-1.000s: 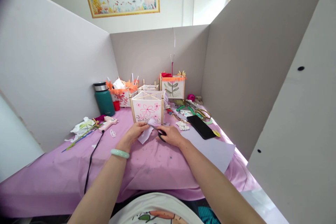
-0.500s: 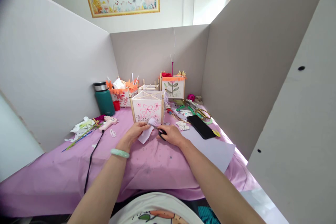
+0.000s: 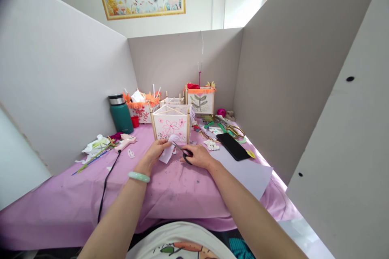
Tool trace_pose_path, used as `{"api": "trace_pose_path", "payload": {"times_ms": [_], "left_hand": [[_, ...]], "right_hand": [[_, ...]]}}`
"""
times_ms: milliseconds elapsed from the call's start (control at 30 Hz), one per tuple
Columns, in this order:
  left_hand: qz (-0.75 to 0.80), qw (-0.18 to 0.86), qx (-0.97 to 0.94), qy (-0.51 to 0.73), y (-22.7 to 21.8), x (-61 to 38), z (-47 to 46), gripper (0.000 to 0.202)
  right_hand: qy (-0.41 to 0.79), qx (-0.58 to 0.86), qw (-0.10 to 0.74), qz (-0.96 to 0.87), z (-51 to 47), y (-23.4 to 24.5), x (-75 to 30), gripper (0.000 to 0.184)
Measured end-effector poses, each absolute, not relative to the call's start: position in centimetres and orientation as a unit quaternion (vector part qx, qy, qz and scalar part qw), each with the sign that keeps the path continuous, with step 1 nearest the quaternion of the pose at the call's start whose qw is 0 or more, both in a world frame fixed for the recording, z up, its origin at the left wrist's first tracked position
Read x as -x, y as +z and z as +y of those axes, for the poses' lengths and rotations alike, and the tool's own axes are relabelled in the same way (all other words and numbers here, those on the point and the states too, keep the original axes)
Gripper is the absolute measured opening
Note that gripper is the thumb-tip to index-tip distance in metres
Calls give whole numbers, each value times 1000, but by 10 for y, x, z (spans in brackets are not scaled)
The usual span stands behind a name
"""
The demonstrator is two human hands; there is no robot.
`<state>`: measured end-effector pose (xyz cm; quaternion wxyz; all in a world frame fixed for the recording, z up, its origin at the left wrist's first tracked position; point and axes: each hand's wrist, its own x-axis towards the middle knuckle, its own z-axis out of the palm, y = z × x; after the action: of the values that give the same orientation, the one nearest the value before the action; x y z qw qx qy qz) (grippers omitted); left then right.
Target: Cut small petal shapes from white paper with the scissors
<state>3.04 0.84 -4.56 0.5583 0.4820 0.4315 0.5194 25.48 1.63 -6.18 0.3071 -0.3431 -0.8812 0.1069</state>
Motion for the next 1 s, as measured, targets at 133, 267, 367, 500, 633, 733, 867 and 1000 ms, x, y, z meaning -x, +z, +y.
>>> {"api": "trace_pose_path", "payload": {"times_ms": [133, 267, 367, 500, 633, 733, 867, 1000], "left_hand": [[435, 561, -485, 510, -46, -30, 8, 33], [442, 558, -488, 505, -46, -31, 9, 30], [442, 557, -489, 505, -45, -31, 8, 30], [444, 562, -485, 502, -43, -32, 6, 34], [445, 561, -488, 499, -42, -32, 5, 36], [447, 560, -491, 496, -43, -31, 5, 38], [447, 553, -495, 499, -45, -30, 7, 41], [443, 553, -498, 500, -47, -30, 9, 42]], "right_hand": [[102, 344, 306, -882, 17, -62, -254, 46], [99, 338, 309, -884, 18, -64, -255, 44], [100, 337, 310, -883, 19, -65, -255, 43], [110, 336, 313, -882, 20, -67, -255, 41], [115, 338, 310, -881, 22, -67, -256, 38], [115, 338, 309, -881, 22, -67, -256, 37], [112, 341, 309, -880, 22, -67, -256, 36], [114, 345, 310, -878, 21, -66, -256, 34]]}}
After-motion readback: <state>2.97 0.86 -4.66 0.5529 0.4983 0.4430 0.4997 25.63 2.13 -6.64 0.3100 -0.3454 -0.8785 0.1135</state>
